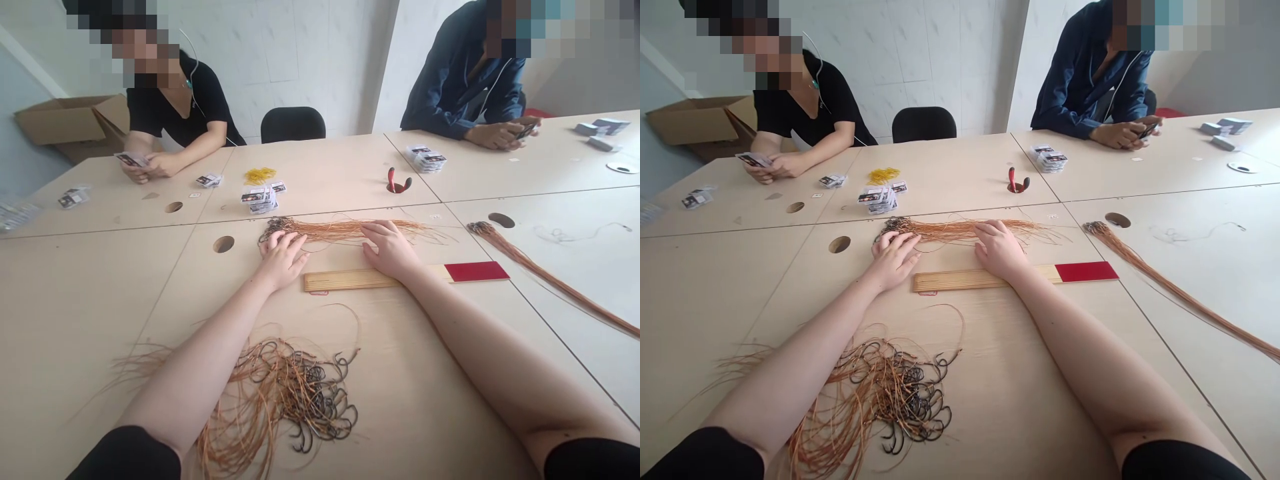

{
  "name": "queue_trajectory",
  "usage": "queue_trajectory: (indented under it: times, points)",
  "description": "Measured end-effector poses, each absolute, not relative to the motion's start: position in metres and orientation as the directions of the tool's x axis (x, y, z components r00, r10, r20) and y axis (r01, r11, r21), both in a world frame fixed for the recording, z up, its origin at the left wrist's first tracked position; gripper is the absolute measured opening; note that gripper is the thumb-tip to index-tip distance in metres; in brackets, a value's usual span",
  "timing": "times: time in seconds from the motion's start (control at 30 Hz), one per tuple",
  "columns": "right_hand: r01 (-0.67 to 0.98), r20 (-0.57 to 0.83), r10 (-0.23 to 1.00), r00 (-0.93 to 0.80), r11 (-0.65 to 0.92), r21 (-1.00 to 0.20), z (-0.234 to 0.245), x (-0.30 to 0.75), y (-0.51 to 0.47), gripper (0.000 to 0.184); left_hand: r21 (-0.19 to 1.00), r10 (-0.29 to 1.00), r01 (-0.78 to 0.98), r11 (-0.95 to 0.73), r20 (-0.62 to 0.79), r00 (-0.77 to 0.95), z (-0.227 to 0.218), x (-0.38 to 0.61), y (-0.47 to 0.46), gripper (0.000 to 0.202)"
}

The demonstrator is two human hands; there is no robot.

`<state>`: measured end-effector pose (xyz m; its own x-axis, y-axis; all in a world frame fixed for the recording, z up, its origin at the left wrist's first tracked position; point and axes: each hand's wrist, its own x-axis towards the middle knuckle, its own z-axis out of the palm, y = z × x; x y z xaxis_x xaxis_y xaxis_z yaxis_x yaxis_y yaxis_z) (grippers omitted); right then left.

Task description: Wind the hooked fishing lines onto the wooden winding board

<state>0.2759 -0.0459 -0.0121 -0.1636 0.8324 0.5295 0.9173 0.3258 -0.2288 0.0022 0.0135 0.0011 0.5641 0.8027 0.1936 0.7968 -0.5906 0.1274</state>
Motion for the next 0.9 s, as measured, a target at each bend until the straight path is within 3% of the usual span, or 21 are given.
queue_trajectory:
  times: [0.4, 0.63, 0.9]
  points:
    - [0.906, 0.527, 0.831, -0.178, 0.347, -0.241, -0.0129, 0.2770, -0.0447, 0.038, 0.168, 0.789, 0.772, -0.613, 0.190, 0.585, -0.0002, 0.0024, 0.0158, 0.046]
    - [0.903, 0.535, 0.826, -0.177, 0.352, -0.245, -0.0128, 0.2768, -0.0447, 0.038, 0.208, 0.740, 0.716, -0.666, 0.307, 0.599, 0.0036, 0.0033, 0.0145, 0.047]
    - [0.916, 0.539, 0.822, -0.185, 0.343, -0.209, -0.0132, 0.2771, -0.0442, 0.037, 0.324, 0.792, 0.797, -0.511, 0.537, 0.290, 0.0022, 0.0007, 0.0187, 0.044]
